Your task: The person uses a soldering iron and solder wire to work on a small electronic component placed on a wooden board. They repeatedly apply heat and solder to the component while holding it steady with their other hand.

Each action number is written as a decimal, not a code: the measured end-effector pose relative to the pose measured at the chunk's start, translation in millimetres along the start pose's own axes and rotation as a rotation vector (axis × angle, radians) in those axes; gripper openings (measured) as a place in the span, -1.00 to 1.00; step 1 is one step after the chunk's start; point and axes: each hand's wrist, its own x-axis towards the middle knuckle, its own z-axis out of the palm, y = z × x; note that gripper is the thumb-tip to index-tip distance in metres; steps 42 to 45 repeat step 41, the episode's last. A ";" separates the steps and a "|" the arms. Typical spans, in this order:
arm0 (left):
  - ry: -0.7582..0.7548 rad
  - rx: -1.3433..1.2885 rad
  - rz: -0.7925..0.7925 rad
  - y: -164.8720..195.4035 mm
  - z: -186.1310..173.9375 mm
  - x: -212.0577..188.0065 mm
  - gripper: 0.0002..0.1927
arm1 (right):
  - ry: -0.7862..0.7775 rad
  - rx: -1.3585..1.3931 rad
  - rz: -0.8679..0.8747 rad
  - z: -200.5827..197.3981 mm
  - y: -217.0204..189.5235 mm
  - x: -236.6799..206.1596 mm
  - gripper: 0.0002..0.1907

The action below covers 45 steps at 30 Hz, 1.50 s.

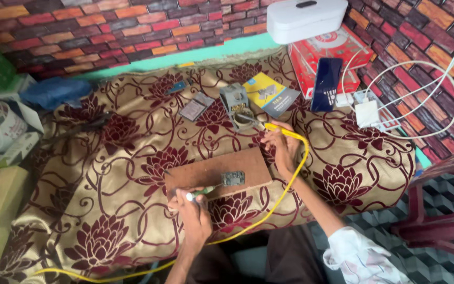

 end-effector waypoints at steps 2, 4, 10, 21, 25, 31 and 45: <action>0.006 0.018 -0.008 2.3 -1.1 1.7 -0.84 | -0.038 -0.005 -0.026 0.6 0.6 -1.8 -0.66; -0.012 0.011 -0.042 3.6 -1.2 2.9 -0.83 | -0.049 -0.047 -0.034 0.2 0.7 -2.8 -0.68; -0.021 0.019 -0.042 3.7 -1.4 2.2 -0.78 | -0.052 -0.063 -0.035 0.4 -1.4 -1.7 -0.71; -0.044 0.045 -0.089 -1.6 2.3 -4.1 -0.69 | -0.014 -0.133 -0.049 3.9 -11.8 -2.7 -0.75; -0.035 0.039 -0.098 6.1 -0.8 1.1 -0.71 | 0.025 0.000 -0.034 -0.2 -15.8 -7.9 -0.74; -0.028 0.034 -0.042 0.0 1.0 -0.5 -0.71 | 0.108 0.140 0.098 -27.8 -18.9 -51.4 -0.74; -0.053 0.050 -0.091 -0.6 1.9 -0.7 -0.74 | 0.079 0.220 0.205 -33.9 1.9 -106.4 -0.68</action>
